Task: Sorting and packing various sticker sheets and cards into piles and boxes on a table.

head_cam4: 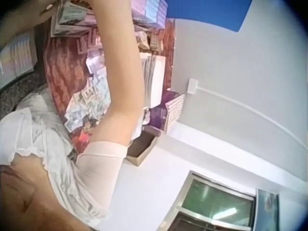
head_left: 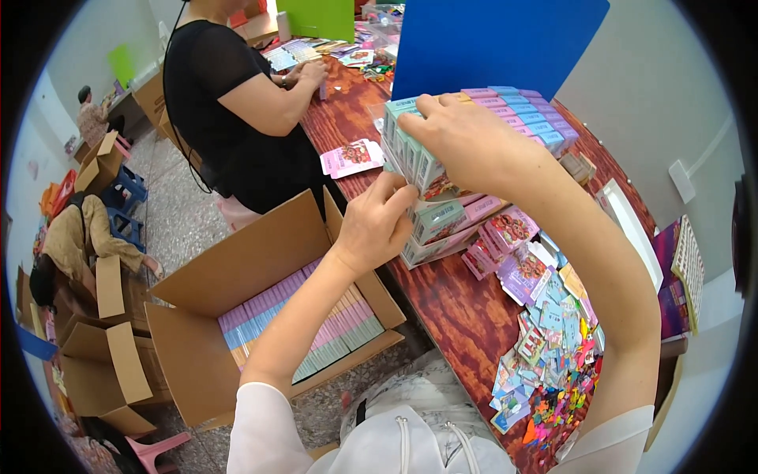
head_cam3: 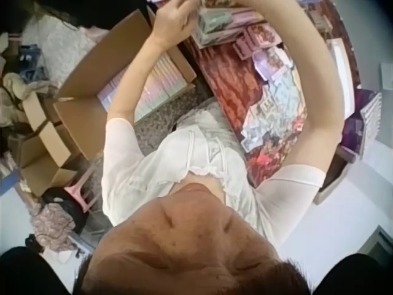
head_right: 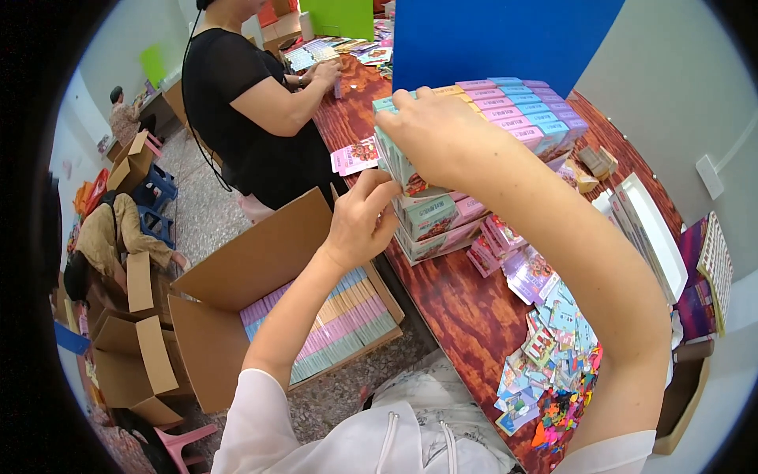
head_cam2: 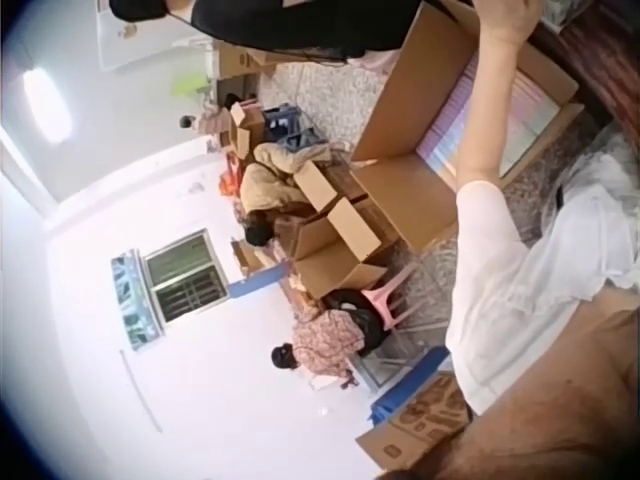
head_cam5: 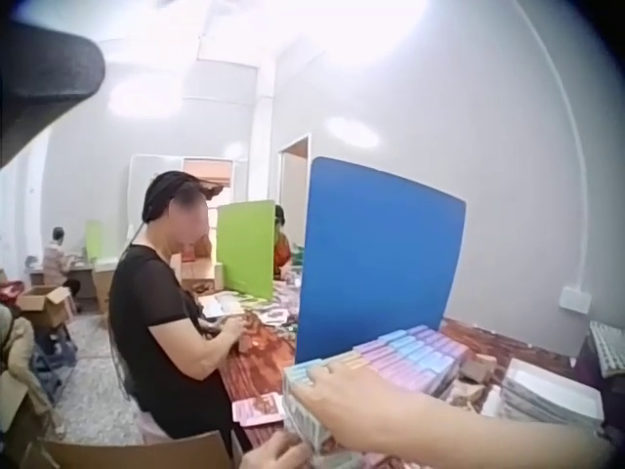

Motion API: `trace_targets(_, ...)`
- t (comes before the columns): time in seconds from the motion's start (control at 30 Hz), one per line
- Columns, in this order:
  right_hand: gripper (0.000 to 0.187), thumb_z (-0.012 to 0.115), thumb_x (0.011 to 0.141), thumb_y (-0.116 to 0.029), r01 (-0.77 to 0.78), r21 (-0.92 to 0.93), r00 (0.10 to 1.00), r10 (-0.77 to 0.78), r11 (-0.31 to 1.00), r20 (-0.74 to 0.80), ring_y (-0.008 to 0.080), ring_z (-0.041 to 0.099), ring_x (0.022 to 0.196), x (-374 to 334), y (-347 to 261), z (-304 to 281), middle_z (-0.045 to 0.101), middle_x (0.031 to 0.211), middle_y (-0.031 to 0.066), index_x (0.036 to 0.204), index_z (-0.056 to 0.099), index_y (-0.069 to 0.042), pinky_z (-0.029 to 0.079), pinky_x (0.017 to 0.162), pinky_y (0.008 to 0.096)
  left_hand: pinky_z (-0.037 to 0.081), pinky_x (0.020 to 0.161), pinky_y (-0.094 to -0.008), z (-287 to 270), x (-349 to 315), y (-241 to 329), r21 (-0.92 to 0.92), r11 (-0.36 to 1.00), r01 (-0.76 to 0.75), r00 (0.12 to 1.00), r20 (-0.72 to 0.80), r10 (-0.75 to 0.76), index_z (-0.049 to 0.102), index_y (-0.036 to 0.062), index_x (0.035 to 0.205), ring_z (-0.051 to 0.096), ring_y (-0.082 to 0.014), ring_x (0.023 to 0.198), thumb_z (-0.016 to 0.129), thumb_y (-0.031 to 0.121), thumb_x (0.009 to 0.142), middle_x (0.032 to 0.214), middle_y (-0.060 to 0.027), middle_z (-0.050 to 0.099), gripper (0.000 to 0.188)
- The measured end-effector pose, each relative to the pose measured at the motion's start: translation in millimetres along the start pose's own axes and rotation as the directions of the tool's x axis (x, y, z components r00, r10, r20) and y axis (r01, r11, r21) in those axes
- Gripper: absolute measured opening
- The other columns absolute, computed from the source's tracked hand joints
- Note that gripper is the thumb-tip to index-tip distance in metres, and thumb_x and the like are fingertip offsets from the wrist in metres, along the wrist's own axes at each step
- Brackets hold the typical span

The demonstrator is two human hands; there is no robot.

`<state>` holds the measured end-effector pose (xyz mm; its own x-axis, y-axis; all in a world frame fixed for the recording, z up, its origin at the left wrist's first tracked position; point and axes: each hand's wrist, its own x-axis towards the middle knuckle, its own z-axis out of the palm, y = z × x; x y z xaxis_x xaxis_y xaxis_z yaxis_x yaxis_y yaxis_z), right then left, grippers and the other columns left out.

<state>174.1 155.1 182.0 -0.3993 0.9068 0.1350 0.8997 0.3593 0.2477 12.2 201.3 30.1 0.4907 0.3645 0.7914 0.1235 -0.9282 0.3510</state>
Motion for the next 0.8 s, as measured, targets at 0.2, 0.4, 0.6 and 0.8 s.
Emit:
trace_targets(0.2, 0.053, 0.075, 0.059, 0.009, -0.013, 0.059, 0.999, 0.016, 0.998, -0.043, 0.0390, 0.061, 0.106, -1, 4, 5, 0.059, 0.108, 0.0203, 0.109, 0.057, 0.001, 0.050, 0.092, 0.0438, 0.054, 0.065, -0.0386, -3, 6, 2, 0.037, 0.994, -0.107, 0.994, 0.000, 0.107, 0.060, 0.0023, 0.097, 0.064, -0.0297, 0.078, 0.062, -0.005, 0.068, 0.099, -0.0135, 0.058, 0.030)
trace_targets(0.4, 0.043, 0.072, 0.060, 0.009, -0.054, 0.088, 0.990, 0.065, 0.995, -0.126, 0.0412, 0.061, 0.100, -5, 0, 13, 0.059, 0.103, 0.0216, 0.100, 0.058, 0.003, 0.050, 0.089, 0.0448, 0.054, 0.063, -0.0366, 2, 10, -3, 0.022, 0.992, -0.122, 0.992, -0.035, 0.123, 0.061, 0.0024, 0.091, 0.065, -0.0272, 0.073, 0.062, -0.003, 0.068, 0.096, -0.0120, 0.059, 0.024)
trace_targets(0.6, 0.041, 0.073, 0.060, 0.008, -0.020, 0.090, 0.983, 0.036, 0.996, -0.178, 0.0389, 0.062, 0.100, -8, 0, 16, 0.059, 0.102, 0.0215, 0.098, 0.059, 0.002, 0.050, 0.086, 0.0448, 0.054, 0.064, -0.0372, 12, 4, -4, 0.022, 0.994, -0.111, 0.992, -0.059, 0.112, 0.061, 0.0021, 0.090, 0.064, -0.0290, 0.075, 0.063, -0.002, 0.066, 0.097, -0.0126, 0.060, 0.024)
trace_targets(0.8, 0.044, 0.075, 0.062, 0.004, -0.017, 0.078, 0.977, 0.033, 0.997, -0.209, 0.0373, 0.064, 0.097, -13, -8, 16, 0.059, 0.104, 0.0205, 0.103, 0.060, 0.002, 0.052, 0.086, 0.0435, 0.054, 0.066, -0.0374, 9, 3, -4, 0.008, 0.995, -0.100, 0.994, -0.047, 0.100, 0.061, 0.0013, 0.091, 0.063, -0.0306, 0.077, 0.064, -0.001, 0.066, 0.097, -0.0136, 0.060, 0.026)
